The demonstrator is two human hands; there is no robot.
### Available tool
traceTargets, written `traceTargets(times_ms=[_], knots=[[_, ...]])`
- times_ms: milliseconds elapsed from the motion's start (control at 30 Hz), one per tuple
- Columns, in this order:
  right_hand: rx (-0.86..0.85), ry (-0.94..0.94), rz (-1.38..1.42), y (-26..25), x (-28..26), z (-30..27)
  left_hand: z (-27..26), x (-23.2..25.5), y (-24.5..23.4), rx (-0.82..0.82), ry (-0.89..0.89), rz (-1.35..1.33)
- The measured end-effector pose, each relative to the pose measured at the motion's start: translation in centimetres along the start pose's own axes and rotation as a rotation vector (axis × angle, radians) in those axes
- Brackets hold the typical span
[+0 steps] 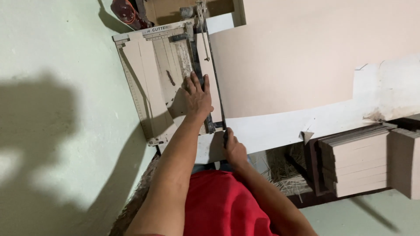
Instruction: The person uses a manual paper cutter to trim a large sheet of paper. They align the paper against the guide, pull down the lever to cut, and then remove the trimmed piece. This process is repeated multiple times throughout the video.
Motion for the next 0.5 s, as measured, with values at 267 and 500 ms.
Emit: traceTargets(times_ms=[267, 500], knots=[[-0.403, 0.133, 0.556, -19.0, -4.9, -8.3, -4.9, 2.0, -3.3, 0.199, 0.296, 0.445], [-0.489, 0.277, 0.893, -10.7, 5.0, 1.2, -7.8, 2.7, 3.1, 0.534, 0.687, 1.028]])
Point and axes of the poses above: each hand's wrist, its own z-axis towards the middle knuckle, its own y-axis out of the palm, x = y × z, the point moved 5 cm from there along z, towards the middle knuckle, and after that the axes turned 10 degrees about y, right-handed, at the moved point
